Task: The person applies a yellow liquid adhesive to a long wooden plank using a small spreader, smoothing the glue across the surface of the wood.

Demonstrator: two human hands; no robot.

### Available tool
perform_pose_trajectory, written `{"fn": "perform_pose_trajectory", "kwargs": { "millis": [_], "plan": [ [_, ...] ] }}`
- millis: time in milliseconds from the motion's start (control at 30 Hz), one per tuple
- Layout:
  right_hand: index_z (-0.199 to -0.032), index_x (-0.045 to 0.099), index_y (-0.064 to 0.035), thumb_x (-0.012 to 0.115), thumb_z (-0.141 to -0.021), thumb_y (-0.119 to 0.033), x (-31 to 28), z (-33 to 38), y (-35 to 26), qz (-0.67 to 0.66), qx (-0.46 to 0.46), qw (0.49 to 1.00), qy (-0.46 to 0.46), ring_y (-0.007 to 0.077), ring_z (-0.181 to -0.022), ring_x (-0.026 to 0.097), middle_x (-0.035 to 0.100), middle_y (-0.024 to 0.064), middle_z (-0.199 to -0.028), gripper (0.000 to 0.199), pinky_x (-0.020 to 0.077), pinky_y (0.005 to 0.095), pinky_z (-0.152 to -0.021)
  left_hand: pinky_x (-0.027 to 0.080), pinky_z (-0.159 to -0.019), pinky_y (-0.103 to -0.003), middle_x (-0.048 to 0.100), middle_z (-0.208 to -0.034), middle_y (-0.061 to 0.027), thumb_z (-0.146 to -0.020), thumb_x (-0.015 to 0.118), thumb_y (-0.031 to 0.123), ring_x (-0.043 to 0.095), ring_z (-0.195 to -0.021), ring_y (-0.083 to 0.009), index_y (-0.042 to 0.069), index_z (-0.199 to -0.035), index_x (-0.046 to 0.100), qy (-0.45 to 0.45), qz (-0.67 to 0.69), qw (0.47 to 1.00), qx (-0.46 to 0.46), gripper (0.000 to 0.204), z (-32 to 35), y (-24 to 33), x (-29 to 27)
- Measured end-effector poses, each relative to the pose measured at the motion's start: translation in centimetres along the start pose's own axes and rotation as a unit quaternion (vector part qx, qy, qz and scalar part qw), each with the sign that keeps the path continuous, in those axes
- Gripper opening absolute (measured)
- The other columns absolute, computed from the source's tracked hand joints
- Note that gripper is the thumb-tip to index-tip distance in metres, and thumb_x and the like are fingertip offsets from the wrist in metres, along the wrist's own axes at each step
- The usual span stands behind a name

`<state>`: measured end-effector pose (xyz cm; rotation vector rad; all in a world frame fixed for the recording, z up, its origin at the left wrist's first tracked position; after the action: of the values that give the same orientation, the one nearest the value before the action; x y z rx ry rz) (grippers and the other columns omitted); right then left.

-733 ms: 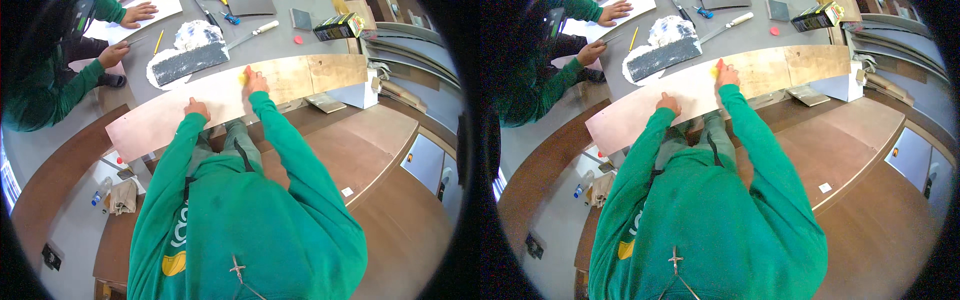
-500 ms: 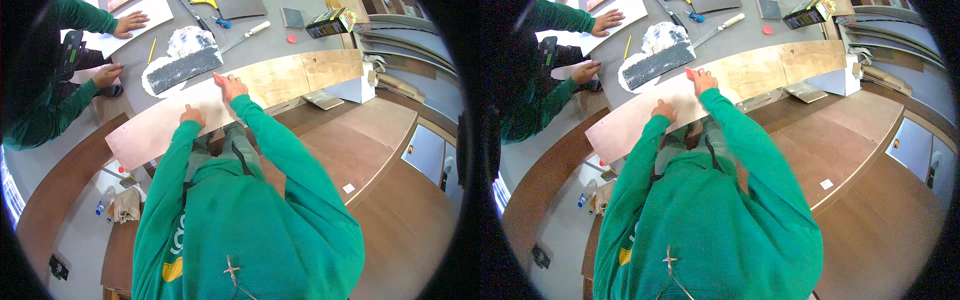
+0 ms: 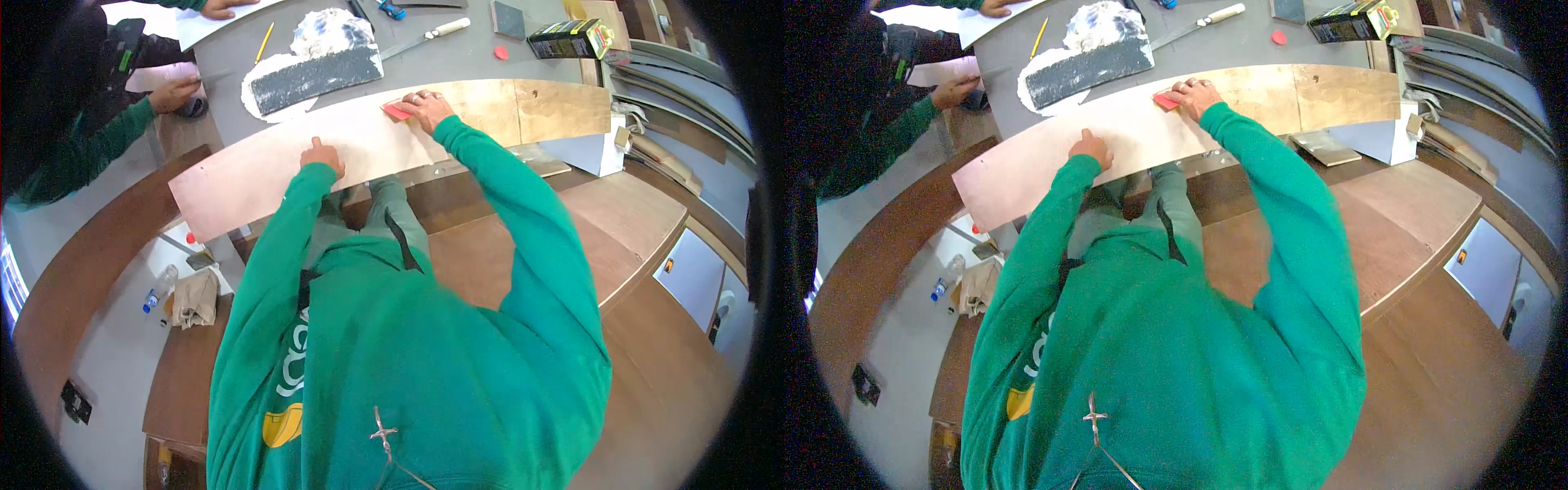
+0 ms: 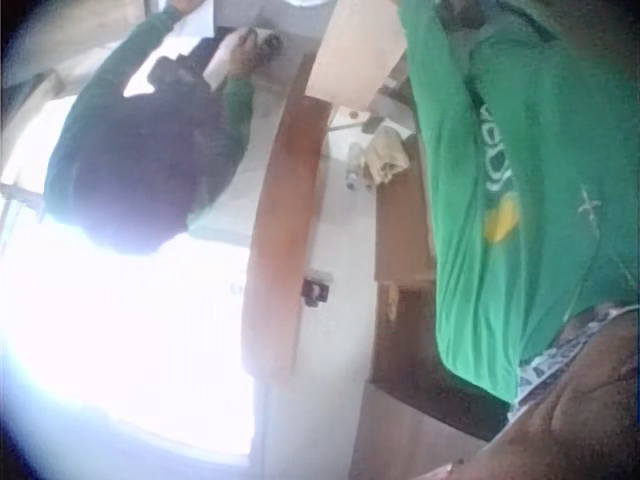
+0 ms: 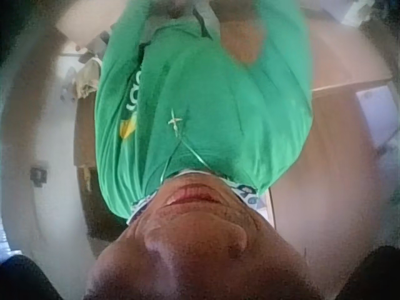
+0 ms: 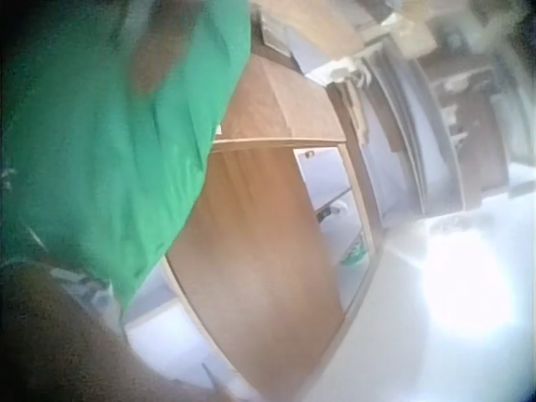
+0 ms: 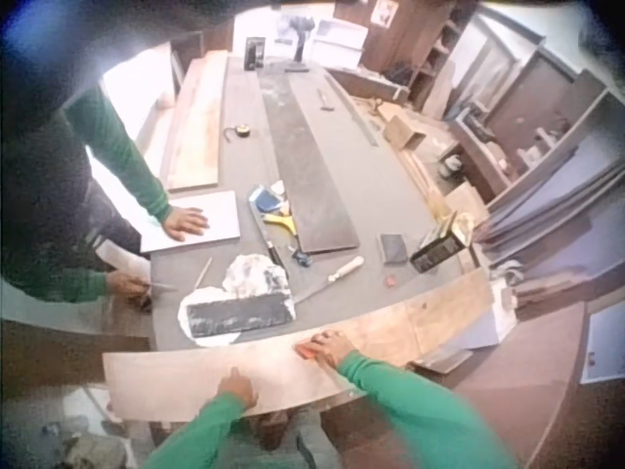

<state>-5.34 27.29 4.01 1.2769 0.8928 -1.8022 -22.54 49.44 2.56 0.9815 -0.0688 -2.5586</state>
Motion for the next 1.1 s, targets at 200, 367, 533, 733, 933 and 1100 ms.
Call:
{"fn": "perform_pose_trajectory", "kwargs": {
  "millis": [200, 367, 533, 733, 933, 1100],
  "plan": [
    [-0.121, 0.058, -0.0249, 0.051, -0.082, -0.007, 2.2, 7.0, 1.1, -0.021, 0.003, 1.0, 0.002, 0.0249, -0.109, 0.055, 0.058, 0.0011, -0.119, 0.043, 0.0457, 0.0437, -0.087, 0.051, -0.082, -0.047, 0.045, -0.124, -0.0224, -0.08, 0.061, 0.038, 0.061, -0.095, -0.0393, 0.002, -0.107, 0.065, 0.027, -0.004, 1.0, -0.007, 0.045, 0.6, 0.5, 0.6],
    [-0.129, 0.054, -0.0269, 0.052, -0.079, -0.004, 3.5, 14.0, 0.2, -0.033, 0.059, 0.996, -0.057, 0.0258, -0.11, 0.054, 0.056, 0.0007, -0.126, 0.055, 0.0457, 0.0445, -0.088, 0.05, -0.084, -0.047, 0.044, -0.127, -0.0229, -0.081, 0.061, 0.037, 0.059, -0.1, -0.041, 0.002, -0.109, 0.064, 0.017, 0.012, 1.0, -0.012, 0.045, 0.7, 0.8, 0.5],
    [-0.129, 0.053, -0.0323, 0.057, -0.078, -0.006, 4.6, 19.1, -1.4, -0.033, 0.044, 0.993, -0.108, 0.0283, -0.102, 0.058, 0.058, 0.003, -0.12, 0.057, 0.047, 0.0446, -0.085, 0.05, -0.086, -0.047, 0.045, -0.125, -0.022, -0.081, 0.061, 0.036, 0.058, -0.102, -0.0412, 0.002, -0.108, 0.064, 0.038, 0.011, 0.999, -0.012, 0.043, 0.6, 0.6, 1.3],
    [-0.129, 0.052, -0.0264, 0.057, -0.079, -0.009, 2.6, 13.3, -2.2, -0.108, 0.158, 0.979, 0.065, 0.0288, -0.106, 0.055, 0.056, 0.0033, -0.121, 0.053, 0.0457, 0.0463, -0.086, 0.048, -0.09, -0.046, 0.047, -0.123, -0.0207, -0.083, 0.06, 0.034, 0.053, -0.109, -0.0403, 0.001, -0.109, 0.062, 0.064, 0.002, 0.997, 0.04, 0.043, 2.4, -0.1, 1.9],
    [-0.129, 0.052, -0.0221, 0.052, -0.082, -0.011, 2.4, 5.5, -6.7, -0.048, 0.148, 0.988, 0.017, 0.0291, -0.11, 0.054, 0.055, 0.0048, -0.124, 0.048, 0.0466, 0.0476, -0.087, 0.04, -0.101, -0.044, 0.047, -0.128, -0.0214, -0.082, 0.063, 0.028, 0.048, -0.116, -0.0403, -0.001, -0.115, 0.061, 0.169, 0.162, 0.964, 0.122, 0.044, 3.7, -5.1, 6.1],
    [-0.123, 0.057, -0.0236, 0.056, -0.081, -0.013, 1.5, 5.3, -4.6, -0.071, 0.116, 0.99, 0.034, 0.0263, -0.108, 0.055, 0.057, 0.0022, -0.121, 0.044, 0.0467, 0.0442, -0.087, 0.038, -0.103, -0.043, 0.046, -0.131, -0.0225, -0.08, 0.065, 0.021, 0.046, -0.121, -0.0392, -0.005, -0.119, 0.057, 0.228, 0.211, 0.949, 0.046, 0.048, 7.0, -10.4, 8.8]
  ]
}}
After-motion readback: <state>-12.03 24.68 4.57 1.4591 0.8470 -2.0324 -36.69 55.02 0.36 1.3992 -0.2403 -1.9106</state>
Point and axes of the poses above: each hand's wrist, its own z-axis away from the middle knuckle, its own x-axis out of the palm, y = z × x, the point moved 2 cm from there along -z, towards the middle knuckle
